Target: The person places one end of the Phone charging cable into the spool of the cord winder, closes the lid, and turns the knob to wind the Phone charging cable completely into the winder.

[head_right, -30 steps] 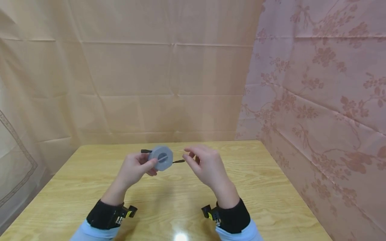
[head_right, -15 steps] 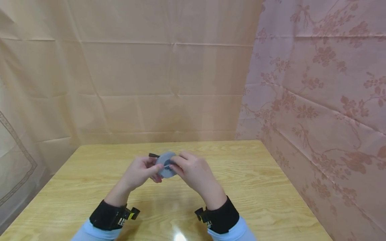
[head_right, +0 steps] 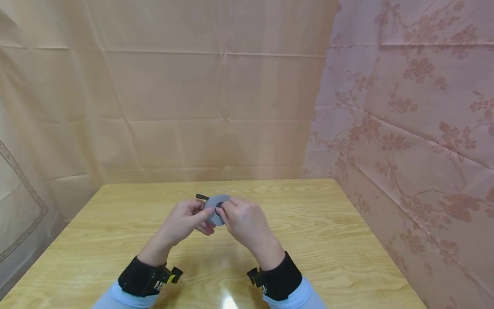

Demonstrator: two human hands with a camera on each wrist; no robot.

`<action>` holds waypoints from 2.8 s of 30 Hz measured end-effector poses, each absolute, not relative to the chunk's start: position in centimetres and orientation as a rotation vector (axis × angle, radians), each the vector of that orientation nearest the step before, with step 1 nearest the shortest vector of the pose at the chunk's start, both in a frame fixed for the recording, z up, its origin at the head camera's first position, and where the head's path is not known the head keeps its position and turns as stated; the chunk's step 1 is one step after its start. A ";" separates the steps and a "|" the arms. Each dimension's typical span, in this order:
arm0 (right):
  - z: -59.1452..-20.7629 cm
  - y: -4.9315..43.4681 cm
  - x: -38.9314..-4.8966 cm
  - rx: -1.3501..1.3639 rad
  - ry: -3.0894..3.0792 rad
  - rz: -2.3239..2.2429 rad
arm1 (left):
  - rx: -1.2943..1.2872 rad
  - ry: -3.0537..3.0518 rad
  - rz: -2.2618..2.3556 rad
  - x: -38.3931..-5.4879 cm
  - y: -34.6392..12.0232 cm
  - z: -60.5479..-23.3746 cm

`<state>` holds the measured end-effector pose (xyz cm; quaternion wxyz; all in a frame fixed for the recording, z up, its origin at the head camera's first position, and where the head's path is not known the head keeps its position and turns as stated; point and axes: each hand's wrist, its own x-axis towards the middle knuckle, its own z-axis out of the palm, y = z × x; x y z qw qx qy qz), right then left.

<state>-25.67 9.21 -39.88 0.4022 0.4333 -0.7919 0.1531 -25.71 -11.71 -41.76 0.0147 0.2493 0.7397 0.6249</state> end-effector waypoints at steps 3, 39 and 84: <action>-40.1 9.0 -25.6 1.046 -2.003 0.391 | 0.790 2.345 1.995 -25.7 -11.2 -41.9; -41.4 8.6 -25.9 1.032 -2.067 0.382 | 0.815 2.679 1.614 -24.8 -11.4 -41.7; -37.8 11.6 -25.8 1.434 -1.927 0.448 | 0.885 2.503 1.624 -26.3 -14.4 -41.3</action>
